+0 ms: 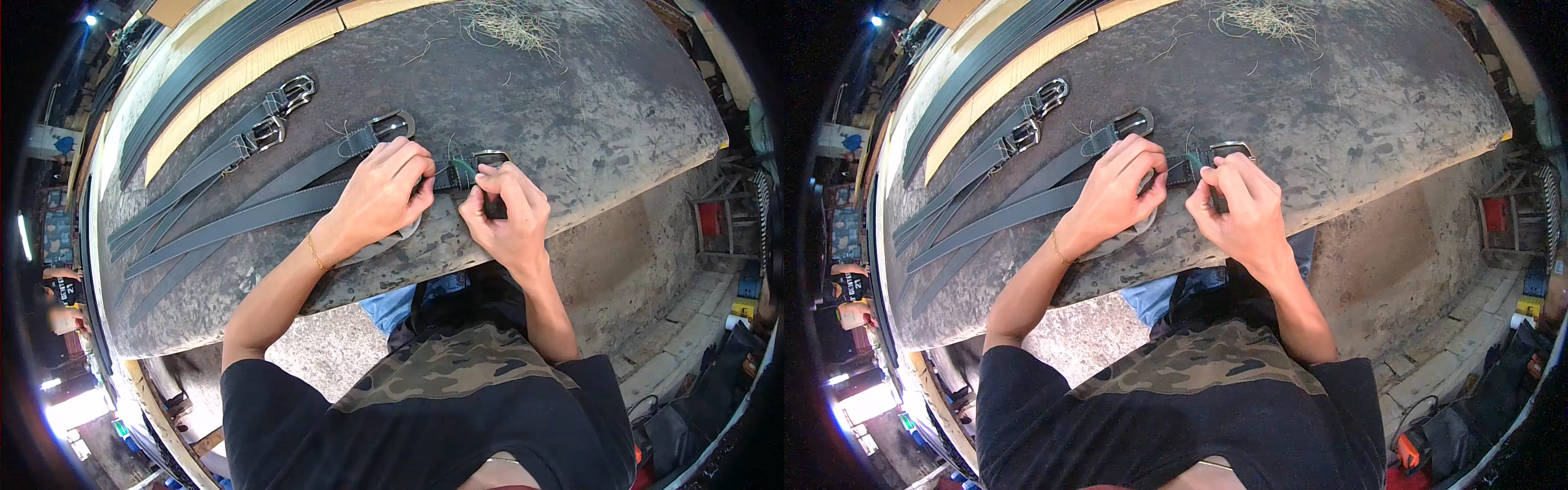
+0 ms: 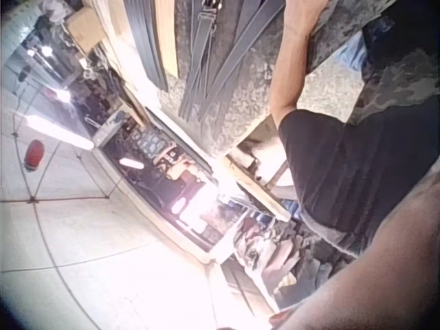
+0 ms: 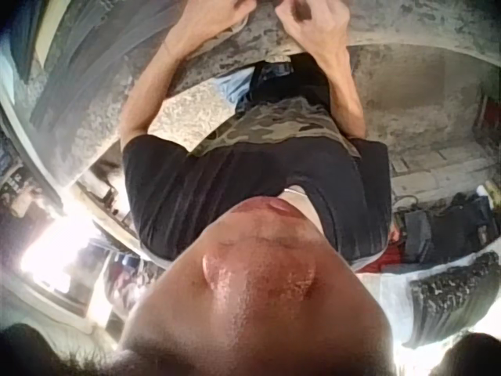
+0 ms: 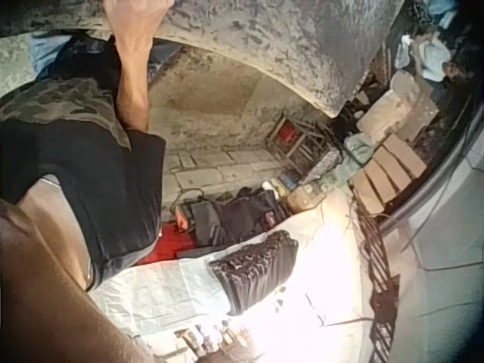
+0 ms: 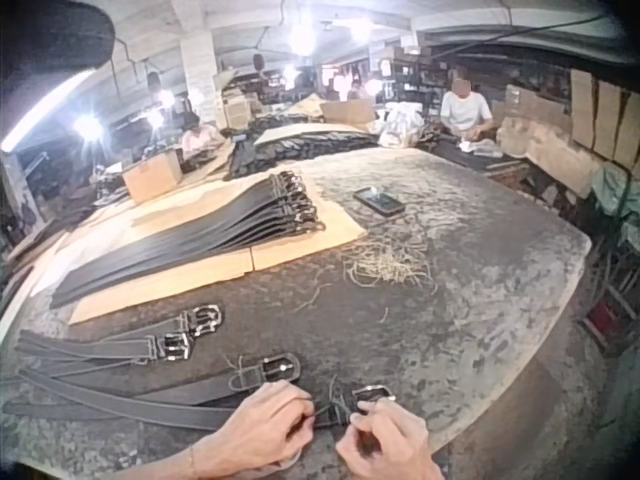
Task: Assembling leather belts by attaching buckles and loops and wiping them down.
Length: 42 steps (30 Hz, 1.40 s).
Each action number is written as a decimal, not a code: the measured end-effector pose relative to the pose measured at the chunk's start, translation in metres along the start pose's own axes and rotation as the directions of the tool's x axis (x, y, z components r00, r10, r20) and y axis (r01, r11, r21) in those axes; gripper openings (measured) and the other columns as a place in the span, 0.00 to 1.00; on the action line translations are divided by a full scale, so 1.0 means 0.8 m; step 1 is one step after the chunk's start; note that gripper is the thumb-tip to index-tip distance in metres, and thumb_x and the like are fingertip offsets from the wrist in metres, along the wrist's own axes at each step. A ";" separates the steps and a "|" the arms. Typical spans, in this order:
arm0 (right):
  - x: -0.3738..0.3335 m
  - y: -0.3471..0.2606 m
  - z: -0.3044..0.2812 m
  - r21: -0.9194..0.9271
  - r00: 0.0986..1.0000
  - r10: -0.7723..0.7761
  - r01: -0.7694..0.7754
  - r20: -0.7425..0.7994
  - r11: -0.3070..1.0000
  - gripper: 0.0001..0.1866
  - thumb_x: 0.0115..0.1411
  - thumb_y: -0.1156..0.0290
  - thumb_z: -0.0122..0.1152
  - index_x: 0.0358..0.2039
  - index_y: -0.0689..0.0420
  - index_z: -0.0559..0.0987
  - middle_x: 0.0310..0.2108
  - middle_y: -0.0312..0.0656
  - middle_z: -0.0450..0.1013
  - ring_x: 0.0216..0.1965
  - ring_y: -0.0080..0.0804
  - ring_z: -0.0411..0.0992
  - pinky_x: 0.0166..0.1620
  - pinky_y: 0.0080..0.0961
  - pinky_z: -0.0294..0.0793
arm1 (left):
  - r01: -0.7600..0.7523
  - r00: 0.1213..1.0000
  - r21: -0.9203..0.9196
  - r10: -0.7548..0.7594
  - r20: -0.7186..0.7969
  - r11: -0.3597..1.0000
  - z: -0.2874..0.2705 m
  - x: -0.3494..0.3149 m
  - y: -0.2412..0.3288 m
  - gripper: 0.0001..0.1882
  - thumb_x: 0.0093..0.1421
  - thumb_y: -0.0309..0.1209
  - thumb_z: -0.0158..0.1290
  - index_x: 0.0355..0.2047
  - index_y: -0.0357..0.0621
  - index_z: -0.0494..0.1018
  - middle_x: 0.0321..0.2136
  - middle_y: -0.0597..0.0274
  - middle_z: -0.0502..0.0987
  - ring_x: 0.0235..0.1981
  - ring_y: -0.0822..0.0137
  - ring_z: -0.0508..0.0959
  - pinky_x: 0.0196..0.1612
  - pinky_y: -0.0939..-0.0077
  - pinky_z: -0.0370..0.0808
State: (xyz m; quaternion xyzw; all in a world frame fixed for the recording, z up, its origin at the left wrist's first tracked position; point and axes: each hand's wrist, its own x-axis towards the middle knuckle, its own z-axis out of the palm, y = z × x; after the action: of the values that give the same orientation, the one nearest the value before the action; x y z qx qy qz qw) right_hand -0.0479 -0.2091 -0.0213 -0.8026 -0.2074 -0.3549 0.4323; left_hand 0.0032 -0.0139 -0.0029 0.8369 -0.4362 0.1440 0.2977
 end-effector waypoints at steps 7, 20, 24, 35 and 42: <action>0.002 -0.003 -0.002 0.023 0.998 0.065 -0.064 -0.018 0.998 0.12 0.43 0.87 0.63 0.29 0.63 0.73 0.24 0.45 0.69 0.21 0.35 0.71 0.26 0.26 0.73 | 0.028 0.999 -0.005 -0.029 -0.025 1.000 -0.004 0.003 0.002 0.10 0.46 0.18 0.57 0.30 0.38 0.70 0.32 0.56 0.73 0.34 0.55 0.75 0.37 0.67 0.72; -0.007 0.021 -0.148 0.391 0.659 0.650 -0.522 -0.379 0.758 0.09 0.57 0.79 0.65 0.40 0.64 0.80 0.29 0.34 0.77 0.29 0.15 0.69 0.34 0.12 0.68 | -0.053 0.992 0.224 0.076 -0.096 0.973 0.044 0.261 -0.111 0.07 0.56 0.27 0.52 0.35 0.38 0.75 0.28 0.48 0.79 0.32 0.48 0.80 0.36 0.61 0.75; -0.024 0.022 -0.190 0.365 0.585 0.724 -0.626 -0.364 0.689 0.09 0.56 0.77 0.67 0.38 0.64 0.81 0.26 0.33 0.77 0.23 0.14 0.66 0.27 0.13 0.65 | 0.063 0.987 0.355 -0.004 -0.162 0.933 0.060 0.295 -0.149 0.10 0.56 0.26 0.52 0.39 0.41 0.76 0.32 0.46 0.79 0.34 0.46 0.80 0.38 0.60 0.76; -0.047 0.086 -0.259 0.048 0.665 0.510 -0.582 -0.546 0.811 0.11 0.55 0.80 0.67 0.41 0.62 0.82 0.31 0.37 0.78 0.26 0.15 0.70 0.29 0.12 0.69 | 0.142 0.910 0.196 -0.206 0.359 0.970 -0.082 0.007 0.041 0.21 0.53 0.32 0.59 0.47 0.38 0.74 0.54 0.49 0.72 0.56 0.50 0.71 0.59 0.60 0.67; -0.041 0.092 -0.274 -0.392 0.889 0.188 -0.363 -0.418 0.845 0.09 0.55 0.83 0.66 0.37 0.63 0.83 0.30 0.37 0.77 0.26 0.15 0.69 0.28 0.13 0.68 | 0.112 0.993 0.141 -0.108 -0.036 0.984 -0.040 -0.030 0.037 0.22 0.46 0.14 0.55 0.44 0.39 0.73 0.46 0.53 0.75 0.48 0.51 0.76 0.53 0.60 0.72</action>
State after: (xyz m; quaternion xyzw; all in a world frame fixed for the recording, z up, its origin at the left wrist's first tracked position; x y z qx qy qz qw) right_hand -0.1083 -0.4338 -0.0041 -0.8234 0.0860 -0.4691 0.3077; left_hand -0.0346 0.0084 0.0209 0.8767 -0.3735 0.1701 0.2509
